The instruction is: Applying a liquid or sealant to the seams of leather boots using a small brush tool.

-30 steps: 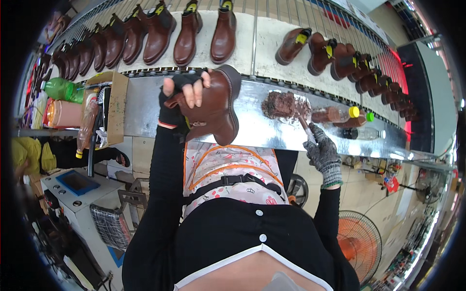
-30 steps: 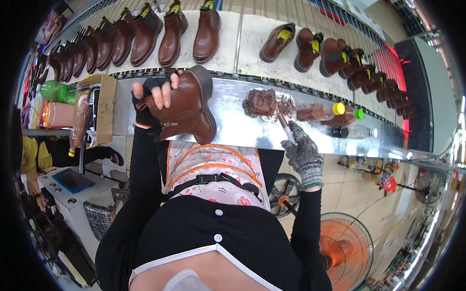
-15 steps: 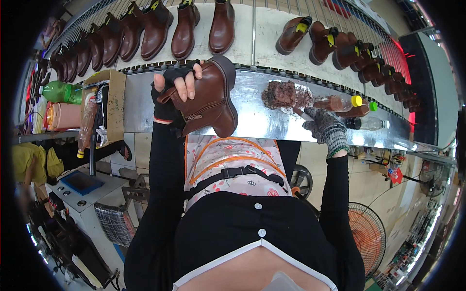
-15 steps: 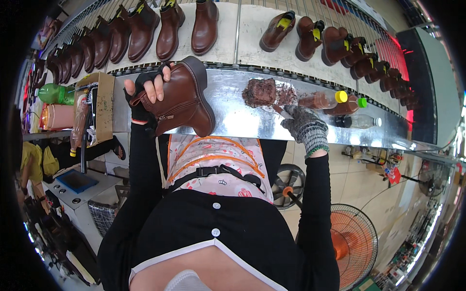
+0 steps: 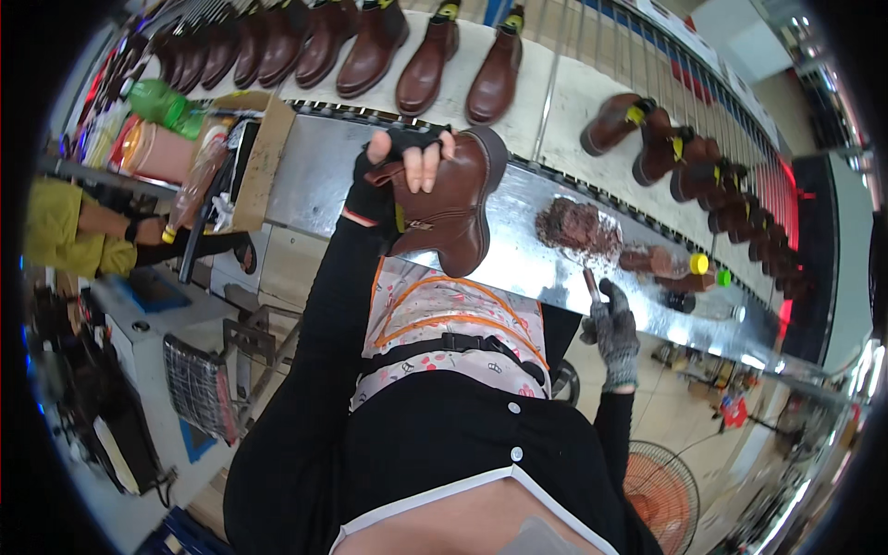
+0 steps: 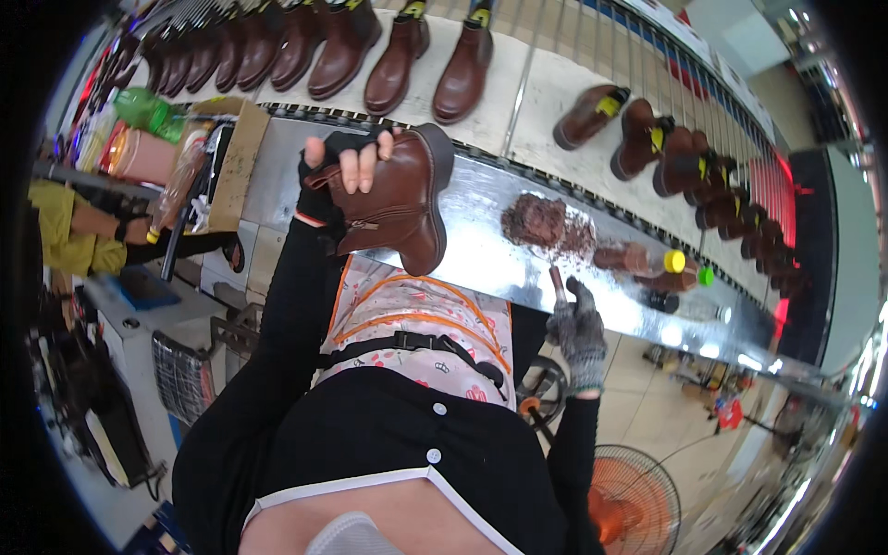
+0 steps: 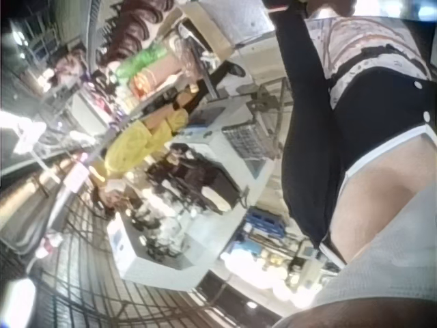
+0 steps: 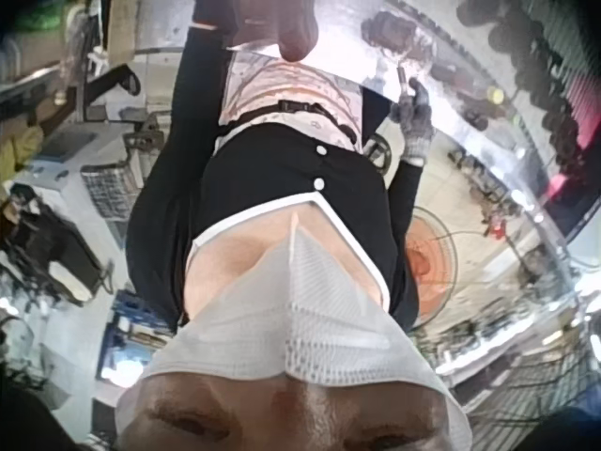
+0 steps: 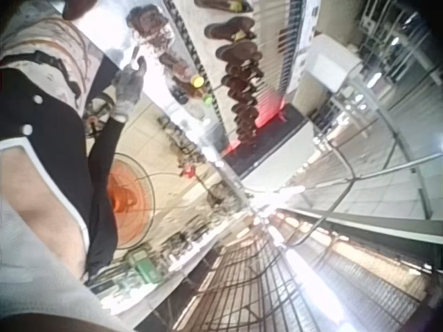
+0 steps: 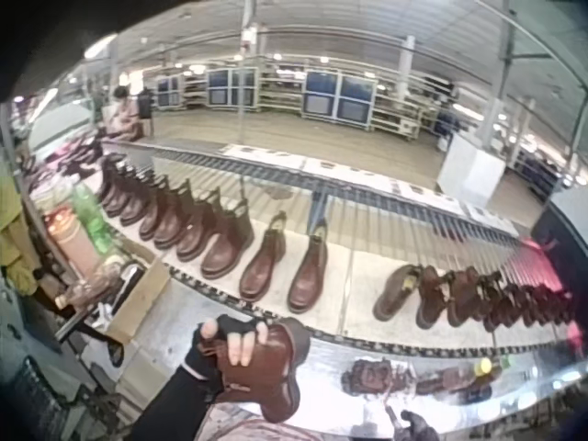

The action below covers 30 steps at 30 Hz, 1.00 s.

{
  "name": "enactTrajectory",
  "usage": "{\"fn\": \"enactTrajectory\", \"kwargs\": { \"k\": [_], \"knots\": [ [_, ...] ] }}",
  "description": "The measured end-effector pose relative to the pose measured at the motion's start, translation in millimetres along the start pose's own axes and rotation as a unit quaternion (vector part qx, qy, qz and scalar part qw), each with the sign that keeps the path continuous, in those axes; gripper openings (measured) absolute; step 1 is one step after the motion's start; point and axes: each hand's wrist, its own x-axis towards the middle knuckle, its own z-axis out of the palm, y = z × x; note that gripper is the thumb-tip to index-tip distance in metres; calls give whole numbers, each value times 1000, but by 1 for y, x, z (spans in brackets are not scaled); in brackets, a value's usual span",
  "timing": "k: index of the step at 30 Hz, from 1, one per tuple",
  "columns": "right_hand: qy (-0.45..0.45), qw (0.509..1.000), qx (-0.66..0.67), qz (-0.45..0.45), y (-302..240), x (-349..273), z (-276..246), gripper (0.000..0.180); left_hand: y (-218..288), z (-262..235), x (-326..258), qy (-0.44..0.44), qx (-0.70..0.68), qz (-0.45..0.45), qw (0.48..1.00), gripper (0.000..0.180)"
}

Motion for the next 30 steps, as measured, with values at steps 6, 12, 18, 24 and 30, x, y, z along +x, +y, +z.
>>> {"fn": "enactTrajectory", "kwargs": {
  "k": [6, 12, 18, 24, 30],
  "knots": [
    [115, 955, 235, -139, -19, -1, 54, 57, 8, 4, 12, -84, 59, 10, 995, 70],
    [69, 958, 279, 1, 4, -6, 74, 64, 6, 26, 29, -130, 77, -27, 988, 69],
    [43, 905, 418, -68, 0, -9, 50, 20, 7, 37, 28, -148, 63, -23, 987, 67],
    [-112, 918, 317, -210, -57, -13, 26, 43, 1, 41, 26, -173, 86, -44, 980, 67],
    [-9, 857, -168, -487, -124, -11, 12, 34, 4, 54, 35, -184, 97, -78, 975, 68]
  ]
}}
